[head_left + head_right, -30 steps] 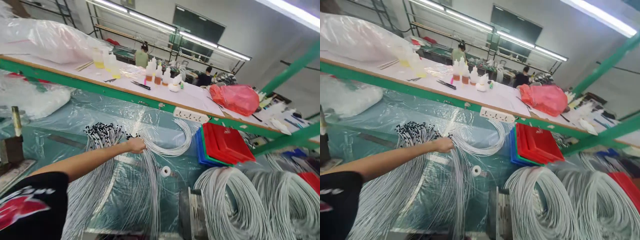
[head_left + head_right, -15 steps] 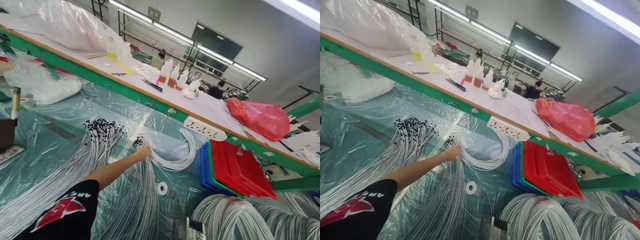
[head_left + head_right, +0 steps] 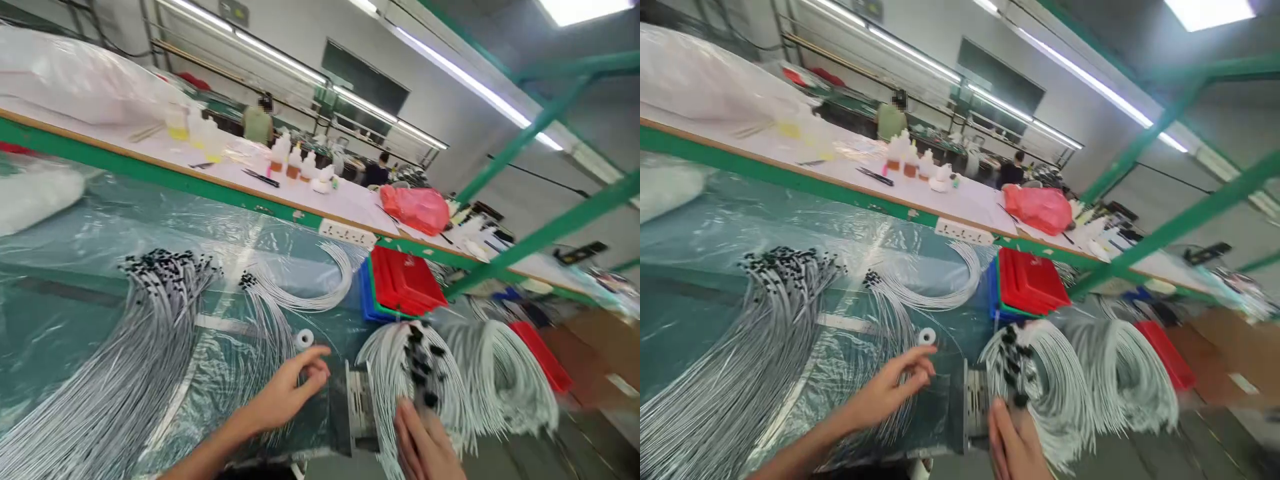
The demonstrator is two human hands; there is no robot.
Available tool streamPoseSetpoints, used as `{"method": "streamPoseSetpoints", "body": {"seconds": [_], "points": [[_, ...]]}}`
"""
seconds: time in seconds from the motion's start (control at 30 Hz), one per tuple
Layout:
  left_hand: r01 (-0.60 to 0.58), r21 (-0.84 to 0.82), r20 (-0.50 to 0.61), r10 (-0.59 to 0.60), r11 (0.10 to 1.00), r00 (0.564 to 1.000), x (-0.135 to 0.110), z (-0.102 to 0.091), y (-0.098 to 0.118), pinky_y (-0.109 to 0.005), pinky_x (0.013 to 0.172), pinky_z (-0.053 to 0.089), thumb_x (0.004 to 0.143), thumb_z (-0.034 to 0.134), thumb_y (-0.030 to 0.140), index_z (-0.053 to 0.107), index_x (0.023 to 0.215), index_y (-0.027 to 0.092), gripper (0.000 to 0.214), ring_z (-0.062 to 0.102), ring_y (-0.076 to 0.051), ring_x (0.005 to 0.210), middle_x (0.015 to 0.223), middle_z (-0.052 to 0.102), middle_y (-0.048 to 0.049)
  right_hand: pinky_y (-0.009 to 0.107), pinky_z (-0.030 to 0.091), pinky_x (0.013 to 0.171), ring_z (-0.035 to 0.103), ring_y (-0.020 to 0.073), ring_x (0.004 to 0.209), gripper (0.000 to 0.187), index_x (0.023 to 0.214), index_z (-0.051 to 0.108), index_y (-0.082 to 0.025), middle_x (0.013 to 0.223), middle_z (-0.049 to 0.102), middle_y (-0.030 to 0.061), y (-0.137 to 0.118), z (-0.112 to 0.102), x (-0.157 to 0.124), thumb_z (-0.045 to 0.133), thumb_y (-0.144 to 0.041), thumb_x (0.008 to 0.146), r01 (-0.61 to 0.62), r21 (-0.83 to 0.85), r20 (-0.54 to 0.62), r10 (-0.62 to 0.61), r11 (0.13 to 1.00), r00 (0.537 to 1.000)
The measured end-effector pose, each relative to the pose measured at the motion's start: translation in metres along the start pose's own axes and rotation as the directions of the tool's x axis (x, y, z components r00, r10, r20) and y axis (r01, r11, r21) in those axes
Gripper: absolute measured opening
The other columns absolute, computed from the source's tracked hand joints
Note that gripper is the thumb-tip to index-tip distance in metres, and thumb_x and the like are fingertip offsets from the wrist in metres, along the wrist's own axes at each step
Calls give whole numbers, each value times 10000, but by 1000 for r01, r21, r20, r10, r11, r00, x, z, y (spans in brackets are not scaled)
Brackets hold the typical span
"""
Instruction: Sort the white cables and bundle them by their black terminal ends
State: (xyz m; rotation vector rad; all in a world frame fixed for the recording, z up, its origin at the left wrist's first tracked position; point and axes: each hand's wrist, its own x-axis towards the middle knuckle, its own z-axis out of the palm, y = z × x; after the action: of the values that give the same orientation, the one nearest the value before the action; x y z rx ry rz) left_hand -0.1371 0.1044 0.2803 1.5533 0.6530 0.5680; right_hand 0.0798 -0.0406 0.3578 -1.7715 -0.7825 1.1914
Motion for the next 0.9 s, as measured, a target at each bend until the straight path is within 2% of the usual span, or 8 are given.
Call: {"method": "streamPoseSetpoints", "body": {"seconds": [0.03, 0.07, 0.17, 0.3, 0.43, 0.63, 0.77, 0.9], "points": [[-51, -30, -16, 50, 998, 999, 4, -4, 15, -331, 921, 490, 960, 481, 453, 447, 1401, 265, 481, 629, -200, 1029, 1146, 665, -78, 237, 355, 291, 415, 123, 318, 521, 631, 572, -268, 411, 430, -21, 2, 8, 4, 631, -764, 776, -7, 48, 12, 7, 999, 1000], [-104, -41, -40, 103, 994, 994, 7, -7, 30, -342, 942, 482, 962, 481, 446, 396, 1437, 271, 513, 622, -198, 1048, 1189, 648, -84, 204, 257, 262, 263, 72, 254, 584, 570, 510, -242, 334, 300, -70, 3, 17, 9, 625, -779, 767, -6, 155, 88, -7, 988, 996], [-214, 2, -47, 214, 977, 976, 13, -8, 63, -362, 985, 460, 939, 530, 410, 416, 1426, 258, 523, 615, -198, 1066, 1228, 639, -86, 155, 145, 258, 121, 24, 238, 580, 590, 470, -214, 301, 217, -129, 0, 37, 24, 672, -724, 778, 4, 369, 247, -102, 930, 964], [-217, -30, 49, 218, 976, 975, 8, 14, 73, -339, 936, 477, 906, 576, 379, 639, 1177, 203, 329, 628, -197, 999, 1069, 701, -65, 136, 147, 257, 128, 23, 238, 559, 633, 468, -209, 314, 261, -140, -5, 52, 26, 693, -698, 787, -4, 456, 328, -164, 890, 931], [-231, -162, 35, 240, 959, 970, 4, 34, 64, -316, 879, 479, 872, 629, 359, 687, 1040, 165, 263, 619, -181, 915, 994, 706, -64, 136, 149, 256, 138, 26, 236, 590, 622, 449, -214, 302, 258, -140, -6, 58, 22, 690, -736, 756, -4, 483, 312, -168, 875, 935], [-292, -68, -61, 288, 954, 956, 3, 39, 66, -296, 839, 444, 784, 712, 275, 689, 931, 171, 181, 570, -162, 854, 886, 648, -24, 138, 155, 258, 158, 31, 226, 608, 693, 499, -210, 284, 303, -132, -8, 66, 22, 669, -793, 716, 37, 457, 272, -179, 889, 945], [-297, -77, -83, 291, 952, 953, 3, 42, 67, -294, 847, 440, 781, 687, 215, 679, 775, 174, 42, 590, -160, 853, 864, 648, -22, 142, 143, 254, 152, 29, 225, 634, 689, 513, -202, 284, 306, -128, -4, 68, 19, 677, -815, 679, 10, 468, 269, -154, 884, 951], [-302, -19, -134, 297, 953, 945, 0, 43, 67, -291, 823, 447, 813, 647, 223, 675, 742, 181, 88, 608, -158, 835, 858, 656, -23, 143, 155, 261, 164, 24, 231, 645, 621, 499, -192, 298, 288, -123, 0, 69, 15, 656, -812, 704, -2, 470, 303, -159, 883, 940]]}}
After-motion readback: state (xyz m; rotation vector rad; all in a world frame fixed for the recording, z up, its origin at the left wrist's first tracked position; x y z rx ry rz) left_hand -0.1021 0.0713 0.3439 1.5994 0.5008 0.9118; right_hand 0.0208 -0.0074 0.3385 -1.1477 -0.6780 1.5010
